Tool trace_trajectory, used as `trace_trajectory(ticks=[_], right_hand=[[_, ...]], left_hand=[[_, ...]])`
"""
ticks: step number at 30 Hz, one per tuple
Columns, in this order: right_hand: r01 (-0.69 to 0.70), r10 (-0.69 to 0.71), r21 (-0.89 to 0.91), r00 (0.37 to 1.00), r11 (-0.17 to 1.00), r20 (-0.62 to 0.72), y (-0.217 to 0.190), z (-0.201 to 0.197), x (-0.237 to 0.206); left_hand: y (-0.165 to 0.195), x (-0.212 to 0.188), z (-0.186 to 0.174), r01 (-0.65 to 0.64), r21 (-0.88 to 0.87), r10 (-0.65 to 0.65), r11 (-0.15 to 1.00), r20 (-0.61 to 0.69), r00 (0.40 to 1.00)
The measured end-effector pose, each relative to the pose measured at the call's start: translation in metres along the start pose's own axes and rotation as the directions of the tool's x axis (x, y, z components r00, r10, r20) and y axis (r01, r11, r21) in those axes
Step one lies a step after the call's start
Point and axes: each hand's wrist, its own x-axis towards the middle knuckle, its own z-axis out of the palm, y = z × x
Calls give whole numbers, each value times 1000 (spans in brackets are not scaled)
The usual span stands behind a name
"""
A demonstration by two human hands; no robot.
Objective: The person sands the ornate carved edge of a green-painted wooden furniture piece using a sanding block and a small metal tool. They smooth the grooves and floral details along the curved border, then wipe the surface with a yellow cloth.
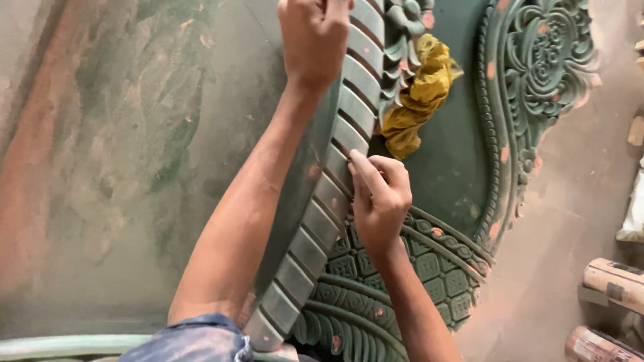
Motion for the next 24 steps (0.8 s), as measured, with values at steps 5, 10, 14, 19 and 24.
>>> trace_trajectory(ticks=[5,10,14,19,24], right_hand=[[43,-33,-80,992,996,124,2,5,2],[-25,22,46,997,999,68,8,0,-4],[25,-29,51,997,998,72,11,1,-3],[38,-36,-23,998,999,56,5,7,5],[102,-99,-21,987,995,123,-7,6,17]], left_hand=[[5,4,5,53,106,-54,993,6,999],[7,3,8,132,238,-145,962,37,989],[4,3,12,106,235,-110,966,3,994],[-7,4,21,192,251,-198,949,0,980],[-18,4,22,196,321,-228,927,66,971]])
